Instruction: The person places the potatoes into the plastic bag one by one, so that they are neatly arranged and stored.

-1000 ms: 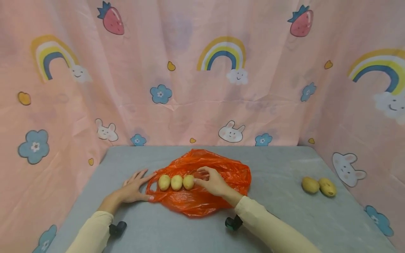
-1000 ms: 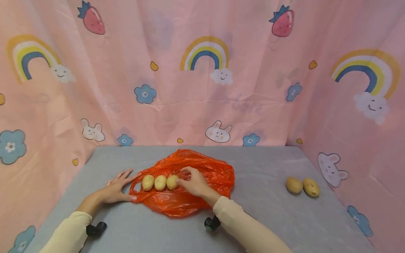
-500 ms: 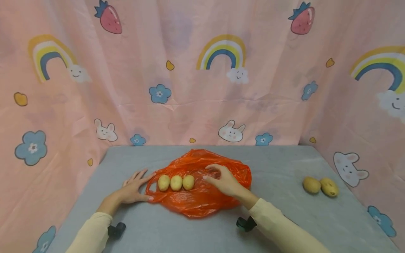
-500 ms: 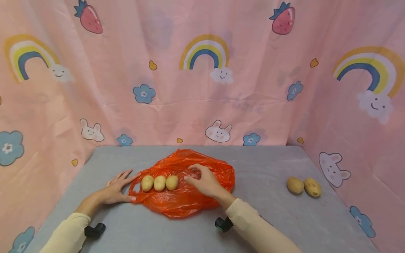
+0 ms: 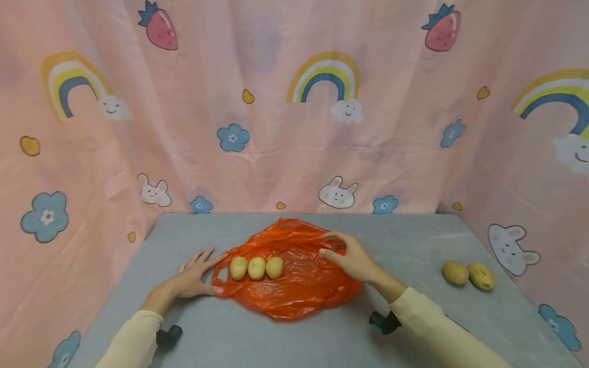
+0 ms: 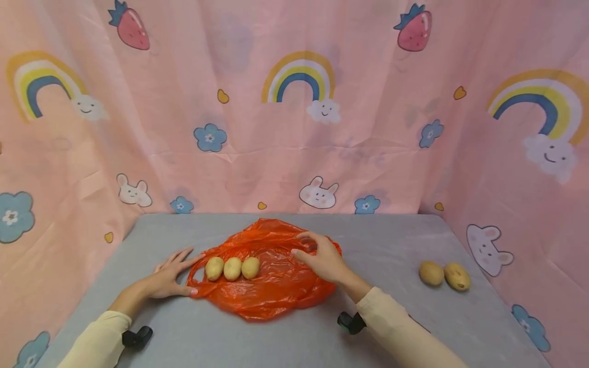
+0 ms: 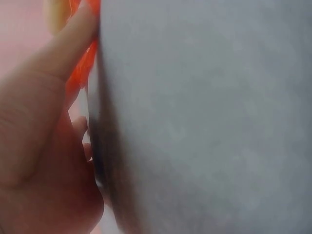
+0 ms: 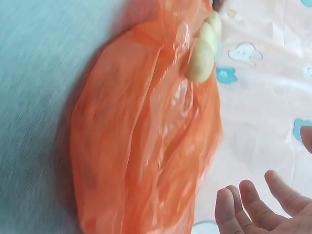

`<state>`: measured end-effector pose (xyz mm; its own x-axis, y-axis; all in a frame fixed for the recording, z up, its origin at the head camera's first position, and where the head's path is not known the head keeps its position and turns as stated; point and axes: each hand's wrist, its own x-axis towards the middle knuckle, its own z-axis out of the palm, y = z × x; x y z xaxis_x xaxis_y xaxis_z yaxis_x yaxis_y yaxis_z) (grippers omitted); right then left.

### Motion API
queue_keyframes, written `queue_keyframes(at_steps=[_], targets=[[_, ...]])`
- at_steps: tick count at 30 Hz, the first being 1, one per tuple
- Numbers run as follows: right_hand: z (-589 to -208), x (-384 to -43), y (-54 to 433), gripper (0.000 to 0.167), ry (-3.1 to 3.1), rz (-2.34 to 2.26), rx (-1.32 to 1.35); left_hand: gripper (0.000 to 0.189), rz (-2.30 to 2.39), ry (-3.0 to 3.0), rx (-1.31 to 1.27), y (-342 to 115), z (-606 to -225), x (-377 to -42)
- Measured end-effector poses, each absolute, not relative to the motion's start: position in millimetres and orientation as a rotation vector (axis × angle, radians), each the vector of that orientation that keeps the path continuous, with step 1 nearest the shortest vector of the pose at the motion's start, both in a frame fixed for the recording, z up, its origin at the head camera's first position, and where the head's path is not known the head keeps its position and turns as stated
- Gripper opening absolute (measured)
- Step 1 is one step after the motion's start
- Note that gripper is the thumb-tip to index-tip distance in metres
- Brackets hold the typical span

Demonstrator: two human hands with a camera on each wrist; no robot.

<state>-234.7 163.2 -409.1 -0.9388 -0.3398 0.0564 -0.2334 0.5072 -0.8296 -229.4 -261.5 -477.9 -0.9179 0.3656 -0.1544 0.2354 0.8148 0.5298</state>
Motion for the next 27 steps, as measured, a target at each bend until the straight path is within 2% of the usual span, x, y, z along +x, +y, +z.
queue_keyframes(at_steps=[27], targets=[[-403.4, -242.0, 288.4, 0.051, 2.873, -1.253, -0.424, 0.095, 0.734, 2.752, 0.466, -264.5, -482.3, -231.9]])
